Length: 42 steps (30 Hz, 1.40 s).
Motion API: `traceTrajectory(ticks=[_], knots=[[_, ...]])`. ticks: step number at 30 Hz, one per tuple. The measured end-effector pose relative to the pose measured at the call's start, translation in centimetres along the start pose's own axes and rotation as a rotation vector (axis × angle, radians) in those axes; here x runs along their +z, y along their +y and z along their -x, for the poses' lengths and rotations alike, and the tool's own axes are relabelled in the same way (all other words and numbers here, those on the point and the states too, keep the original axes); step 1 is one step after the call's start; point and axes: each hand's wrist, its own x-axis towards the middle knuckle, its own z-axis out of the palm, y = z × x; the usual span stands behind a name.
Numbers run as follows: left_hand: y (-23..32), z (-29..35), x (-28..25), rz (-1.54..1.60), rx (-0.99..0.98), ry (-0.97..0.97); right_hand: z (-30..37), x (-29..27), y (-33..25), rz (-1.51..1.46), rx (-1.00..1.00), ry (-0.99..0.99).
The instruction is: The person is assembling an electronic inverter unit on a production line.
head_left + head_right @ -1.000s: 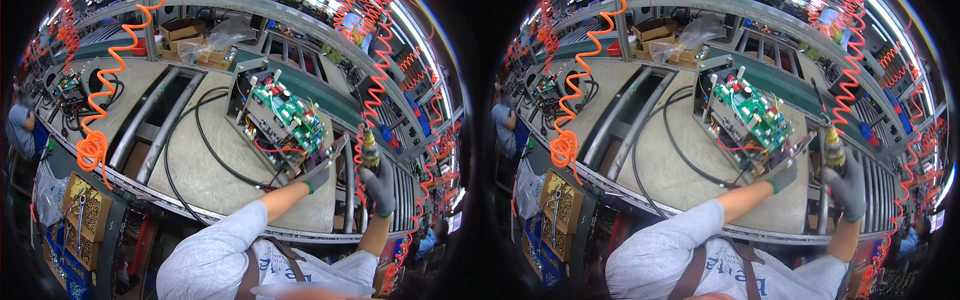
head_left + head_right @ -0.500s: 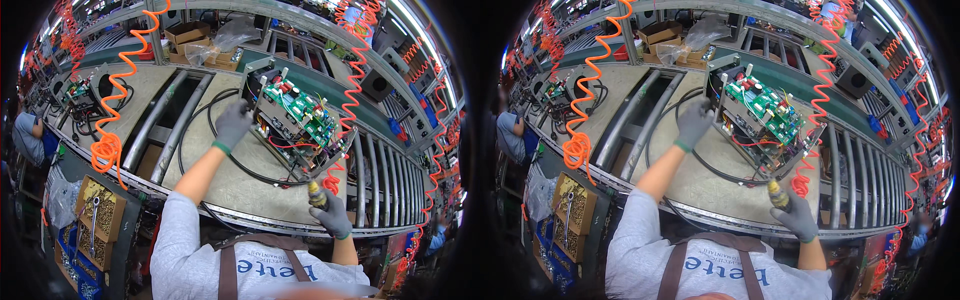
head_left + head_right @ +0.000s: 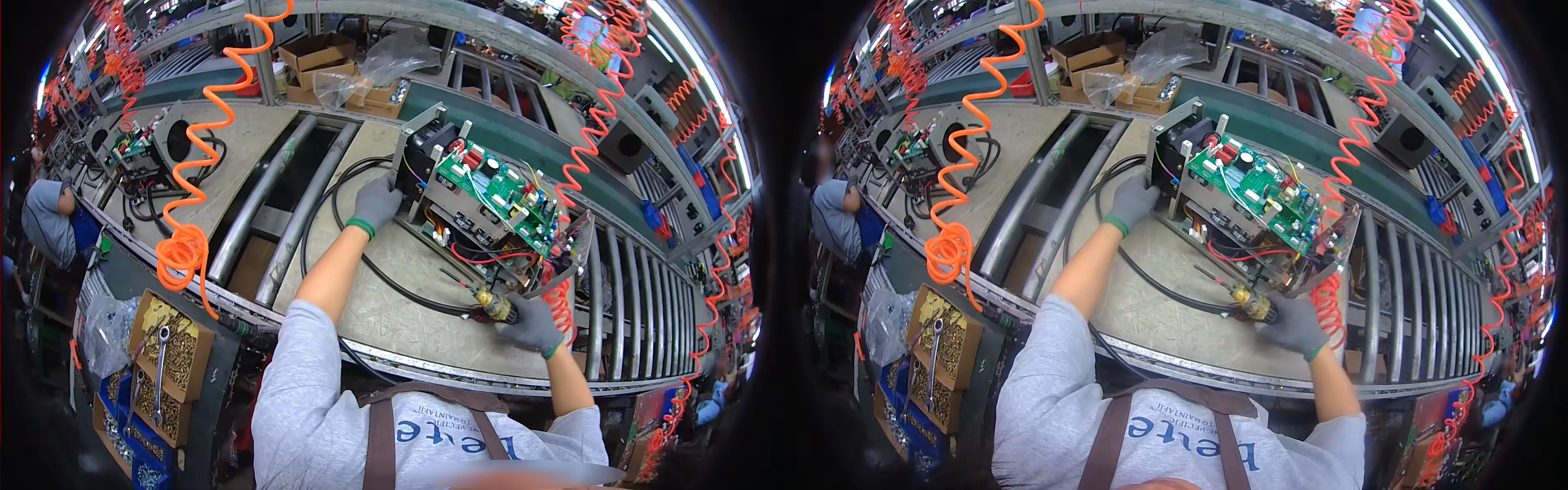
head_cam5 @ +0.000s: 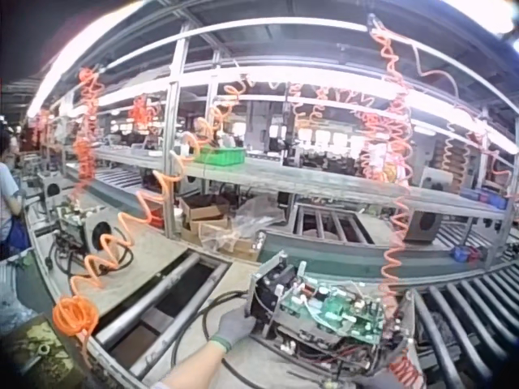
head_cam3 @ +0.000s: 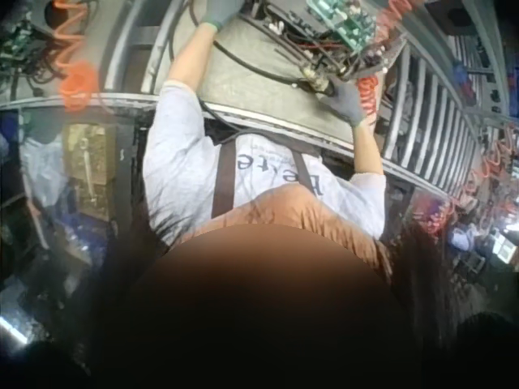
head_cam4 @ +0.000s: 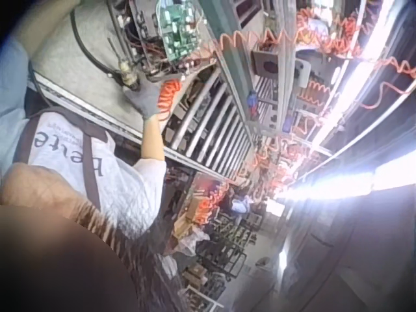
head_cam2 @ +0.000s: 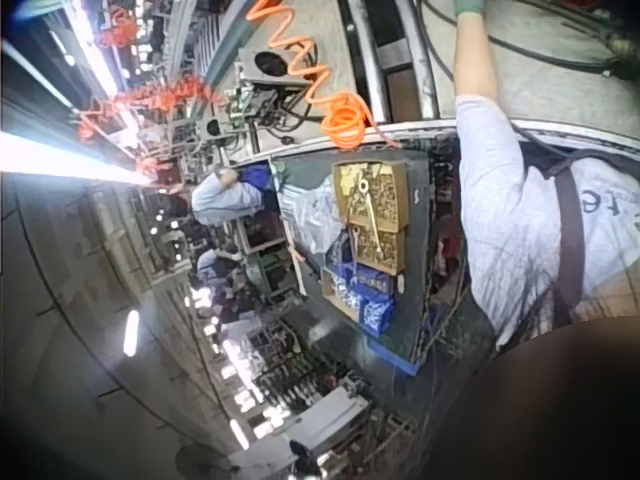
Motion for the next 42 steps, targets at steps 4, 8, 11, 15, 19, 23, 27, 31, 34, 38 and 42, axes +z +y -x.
traceTrajectory(ticks=[4, 8, 11, 15, 19, 23, 27, 31, 34, 38, 42], knots=[[-0.7, 6.3, -1.6, -0.148, -0.003, 0.051, -2.7, -2.7, 3.2, 0.239, -0.194, -0.191], [0.3, 12.1, -0.8, -0.128, -0.063, 0.159, -7.3, -3.7, 6.4, 0.409, -0.163, -0.199], [0.8, 16.5, -1.9, -0.140, -0.022, 0.151, -9.7, -3.3, 5.7, 0.433, -0.342, -0.031], [2.2, 23.2, -8.8, -0.096, 0.178, 0.478, -8.3, -2.7, 6.8, 0.392, -0.392, -0.012], [-0.5, 30.5, -17.7, -0.184, -0.146, 0.842, -3.9, -4.0, 5.3, 0.489, -0.295, -0.197], [-9.8, 36.3, -25.2, -0.486, -0.768, 0.694, 0.7, -4.6, 0.9, 0.295, -0.318, -0.340], [-18.4, 38.6, -26.6, -0.528, -0.816, 0.383, 2.6, -4.0, -2.5, 0.118, -0.159, -0.568], [-21.0, 39.7, -26.7, -0.373, -0.774, 0.445, 2.4, -1.2, -4.3, -0.295, -0.069, -0.761], [-22.0, 40.6, -27.0, -0.418, -0.726, 0.459, 2.0, 1.2, -4.3, -0.380, -0.038, -0.773], [-20.0, 39.2, -27.0, -0.435, -0.702, 0.436, 2.0, 3.5, -3.8, -0.354, -0.069, -0.693], [-17.8, 38.5, -26.4, -0.553, -0.758, 0.501, 2.9, 4.6, -3.8, -0.327, -0.099, -0.672]])
